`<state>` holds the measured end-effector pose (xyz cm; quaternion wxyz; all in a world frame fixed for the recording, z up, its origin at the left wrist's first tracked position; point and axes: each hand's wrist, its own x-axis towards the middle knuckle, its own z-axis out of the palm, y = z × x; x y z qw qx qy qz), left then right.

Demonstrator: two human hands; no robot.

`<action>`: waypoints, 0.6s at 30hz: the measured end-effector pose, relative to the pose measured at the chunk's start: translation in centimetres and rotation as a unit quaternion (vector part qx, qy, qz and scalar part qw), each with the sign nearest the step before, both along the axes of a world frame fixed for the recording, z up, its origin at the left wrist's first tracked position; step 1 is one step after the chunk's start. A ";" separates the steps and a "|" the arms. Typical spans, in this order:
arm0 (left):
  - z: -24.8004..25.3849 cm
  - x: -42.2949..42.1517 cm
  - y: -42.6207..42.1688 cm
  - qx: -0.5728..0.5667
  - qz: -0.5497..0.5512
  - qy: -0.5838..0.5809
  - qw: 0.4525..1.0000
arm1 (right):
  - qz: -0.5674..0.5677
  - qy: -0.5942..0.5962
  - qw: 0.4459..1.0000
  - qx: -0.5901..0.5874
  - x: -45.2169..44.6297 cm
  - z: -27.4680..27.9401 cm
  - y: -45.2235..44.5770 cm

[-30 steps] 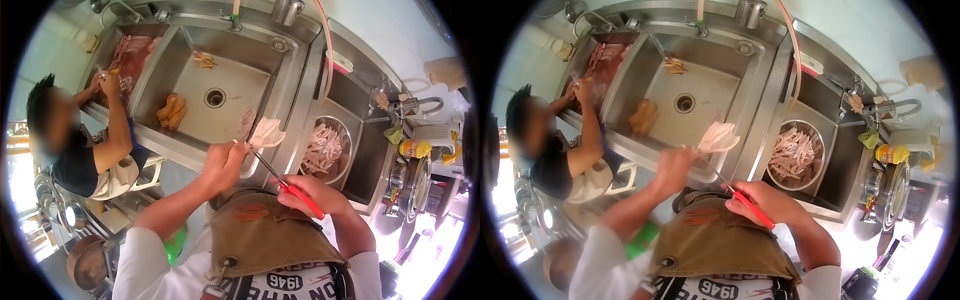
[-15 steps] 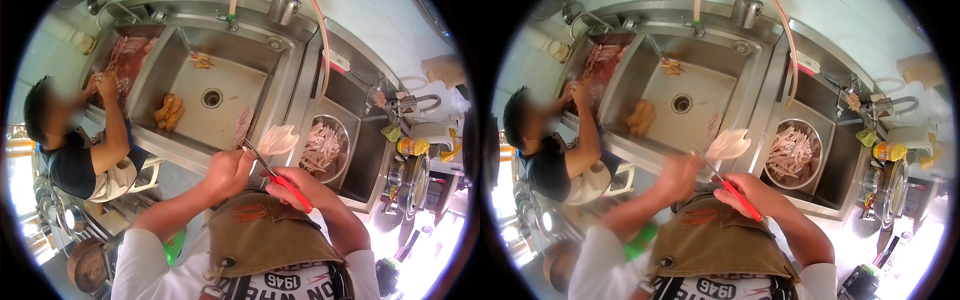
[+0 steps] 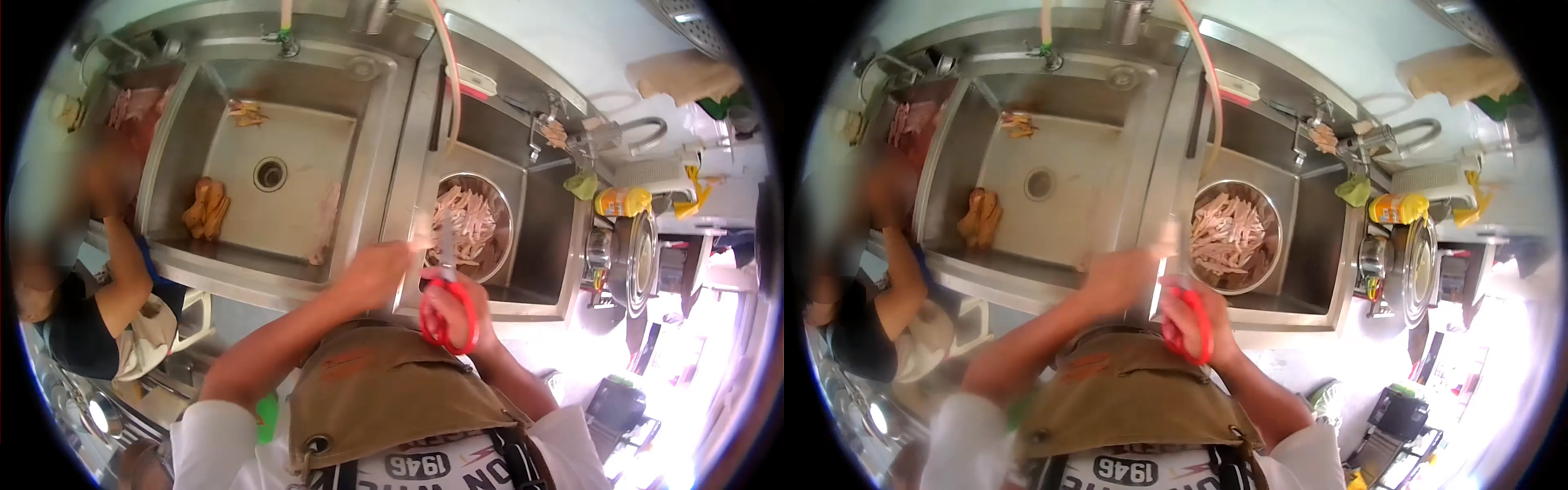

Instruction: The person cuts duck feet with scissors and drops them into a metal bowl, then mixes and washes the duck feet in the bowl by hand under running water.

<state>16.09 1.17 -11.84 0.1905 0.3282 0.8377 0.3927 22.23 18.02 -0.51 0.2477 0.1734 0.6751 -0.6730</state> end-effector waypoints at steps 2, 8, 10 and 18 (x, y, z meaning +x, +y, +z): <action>-3.4 0.4 5.3 0.164 0.100 0.067 0.979 | -0.074 0.026 0.997 0.011 1.0 0.1 0.8; -2.5 -4.3 0.4 0.181 0.305 -0.111 0.928 | -0.116 0.034 0.989 0.090 2.2 -1.5 3.1; -8.2 -6.7 -3.1 0.140 0.451 -0.203 0.858 | -0.133 0.001 0.987 0.095 1.8 -2.1 3.3; -33.2 -5.0 -10.1 -0.228 0.238 -0.292 0.898 | -0.078 -0.099 0.985 0.114 -2.1 -4.0 3.6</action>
